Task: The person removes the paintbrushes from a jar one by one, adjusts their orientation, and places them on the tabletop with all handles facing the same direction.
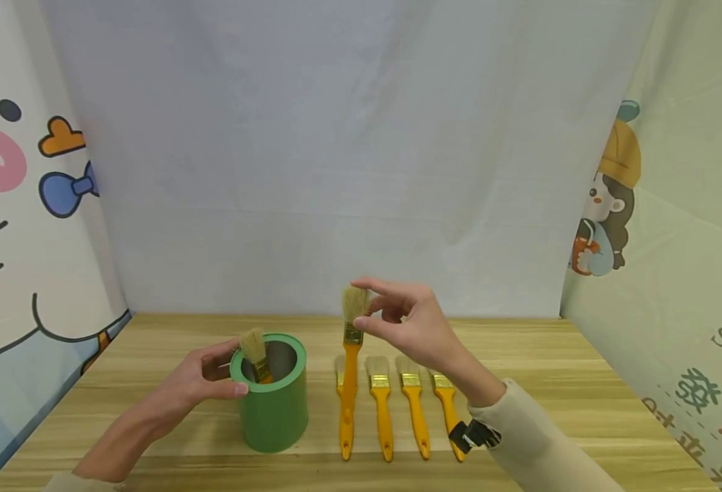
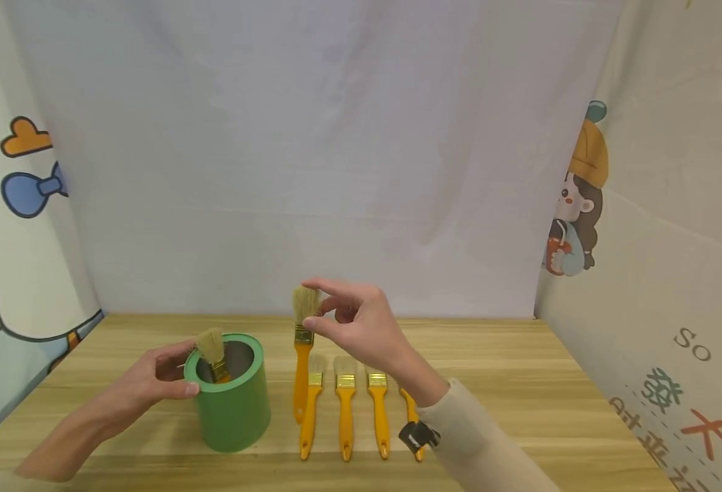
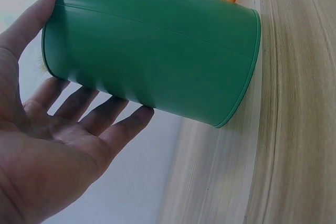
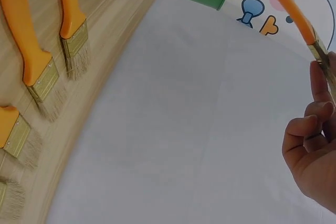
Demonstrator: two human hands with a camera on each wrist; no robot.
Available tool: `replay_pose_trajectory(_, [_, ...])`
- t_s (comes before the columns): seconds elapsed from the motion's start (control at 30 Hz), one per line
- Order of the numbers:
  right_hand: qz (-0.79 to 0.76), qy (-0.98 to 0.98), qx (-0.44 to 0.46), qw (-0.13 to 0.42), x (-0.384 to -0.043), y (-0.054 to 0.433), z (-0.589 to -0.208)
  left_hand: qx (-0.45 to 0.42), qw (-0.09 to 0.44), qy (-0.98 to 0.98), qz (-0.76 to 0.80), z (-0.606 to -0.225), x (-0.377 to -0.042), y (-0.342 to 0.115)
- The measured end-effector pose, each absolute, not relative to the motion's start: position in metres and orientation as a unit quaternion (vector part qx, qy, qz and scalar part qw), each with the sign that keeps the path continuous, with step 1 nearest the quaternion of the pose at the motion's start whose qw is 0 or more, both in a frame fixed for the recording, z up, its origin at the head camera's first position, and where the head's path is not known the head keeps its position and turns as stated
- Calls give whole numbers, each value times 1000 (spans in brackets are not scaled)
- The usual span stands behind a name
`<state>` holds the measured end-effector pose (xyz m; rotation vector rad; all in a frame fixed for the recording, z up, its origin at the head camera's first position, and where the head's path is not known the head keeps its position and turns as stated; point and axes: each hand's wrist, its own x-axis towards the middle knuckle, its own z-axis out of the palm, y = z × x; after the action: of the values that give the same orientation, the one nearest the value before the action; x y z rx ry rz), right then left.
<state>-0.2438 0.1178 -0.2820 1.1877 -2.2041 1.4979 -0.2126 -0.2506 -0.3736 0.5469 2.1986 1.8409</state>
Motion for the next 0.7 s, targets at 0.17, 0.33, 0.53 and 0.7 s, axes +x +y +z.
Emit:
replay_pose_trajectory(0.17, [510, -756, 398, 102, -242, 125, -288, 187, 109, 749, 627, -374, -212, -251])
replay_pose_trajectory(0.33, [510, -762, 389, 90, -240, 134, -295, 187, 107, 749, 626, -374, -213, -251])
replay_pose_trajectory(0.53, [505, -773, 375, 79, -241, 148, -306, 189, 105, 750, 625, -373, -213, -251])
replay_pose_trajectory(0.7, [500, -791, 348, 62, -241, 160, -315, 186, 110, 748, 627, -374, -213, -251])
